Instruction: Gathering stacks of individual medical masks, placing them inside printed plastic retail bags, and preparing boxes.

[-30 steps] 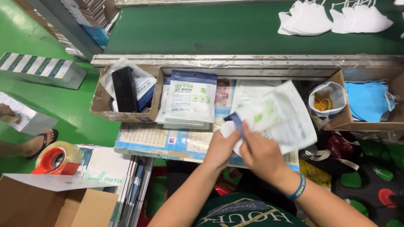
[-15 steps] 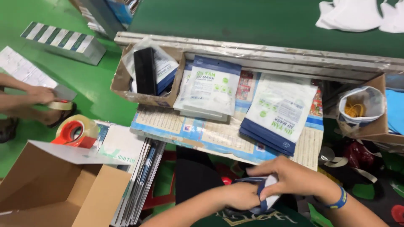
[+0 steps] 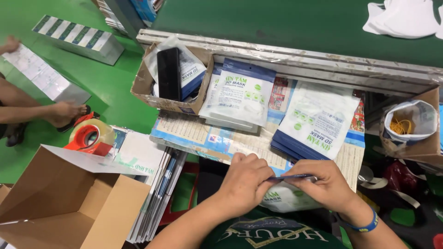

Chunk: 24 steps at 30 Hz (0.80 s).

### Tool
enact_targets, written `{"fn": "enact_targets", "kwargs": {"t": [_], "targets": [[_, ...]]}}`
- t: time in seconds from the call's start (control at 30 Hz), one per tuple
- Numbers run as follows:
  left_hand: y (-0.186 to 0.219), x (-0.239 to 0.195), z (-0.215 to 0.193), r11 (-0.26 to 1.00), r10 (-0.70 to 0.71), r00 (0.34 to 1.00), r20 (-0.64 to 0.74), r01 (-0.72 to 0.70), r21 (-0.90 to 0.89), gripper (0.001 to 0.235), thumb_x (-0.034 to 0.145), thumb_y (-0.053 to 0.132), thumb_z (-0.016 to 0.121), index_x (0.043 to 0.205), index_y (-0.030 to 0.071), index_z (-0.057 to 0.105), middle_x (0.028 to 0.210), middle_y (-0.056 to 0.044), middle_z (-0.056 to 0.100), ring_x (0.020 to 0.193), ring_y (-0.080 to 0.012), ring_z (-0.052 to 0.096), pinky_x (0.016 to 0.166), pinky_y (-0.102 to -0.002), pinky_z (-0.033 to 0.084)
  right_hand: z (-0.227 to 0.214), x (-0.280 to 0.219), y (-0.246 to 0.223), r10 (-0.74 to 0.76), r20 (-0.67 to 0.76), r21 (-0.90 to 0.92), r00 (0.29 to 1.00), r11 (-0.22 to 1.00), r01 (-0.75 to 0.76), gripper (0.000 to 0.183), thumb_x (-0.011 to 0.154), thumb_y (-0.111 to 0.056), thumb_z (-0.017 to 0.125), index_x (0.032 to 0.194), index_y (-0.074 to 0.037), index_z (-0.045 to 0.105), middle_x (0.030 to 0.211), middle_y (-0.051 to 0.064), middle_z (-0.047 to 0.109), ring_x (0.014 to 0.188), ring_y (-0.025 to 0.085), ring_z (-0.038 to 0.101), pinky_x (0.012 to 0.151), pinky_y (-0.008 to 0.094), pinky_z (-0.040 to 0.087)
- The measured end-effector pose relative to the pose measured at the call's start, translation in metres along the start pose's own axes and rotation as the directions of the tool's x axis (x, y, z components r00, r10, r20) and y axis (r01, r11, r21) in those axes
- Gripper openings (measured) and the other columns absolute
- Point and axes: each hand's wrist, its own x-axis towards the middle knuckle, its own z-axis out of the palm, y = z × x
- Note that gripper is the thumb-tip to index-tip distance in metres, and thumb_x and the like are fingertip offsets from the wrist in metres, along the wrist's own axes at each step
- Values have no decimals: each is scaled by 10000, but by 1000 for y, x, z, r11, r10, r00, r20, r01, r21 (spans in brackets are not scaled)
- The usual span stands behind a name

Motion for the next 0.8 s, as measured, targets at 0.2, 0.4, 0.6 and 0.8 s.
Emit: {"fn": "enact_targets", "kwargs": {"t": [0.2, 0.4, 0.6, 0.8], "targets": [[-19, 19, -30, 999, 30, 996, 85, -27, -35, 193, 908, 276, 742, 833, 100, 712, 818, -29, 656, 877, -241, 599, 846, -422, 363, -3, 7, 6, -41, -48, 117, 998, 992, 47, 199, 824, 10, 697, 986, 9, 812, 793, 66, 787, 687, 112, 678, 607, 247, 526], [-49, 34, -59, 993, 33, 993, 113, -20, -113, 243, 930, 297, 709, 846, 69, 714, 808, -62, 659, 836, -267, 616, 825, -404, 398, -5, 22, 50, 60, -265, 257, 962, 966, 11, 171, 867, 12, 718, 1021, 47, 783, 812, 60, 748, 689, 80, 597, 600, 232, 458], [-78, 32, -60, 981, 15, 999, 43, -6, -194, 274, 948, 273, 717, 850, 20, 684, 801, -113, 639, 803, -314, 621, 744, -407, 474, -15, 38, 27, 60, -386, 314, 921, 947, 70, 132, 926, -56, 725, 992, 53, 760, 803, 31, 712, 701, 63, 580, 617, 217, 449], [-111, 108, -94, 964, -265, 958, -112, 267, 9, 370, 887, 376, 764, 953, 19, 688, 876, -155, 650, 834, -332, 647, 743, -422, 499, -13, 134, 25, -73, -584, 134, 809, 973, 185, 290, 1042, -188, 701, 835, 12, 667, 732, -51, 567, 685, 36, 463, 599, 231, 361]]}}
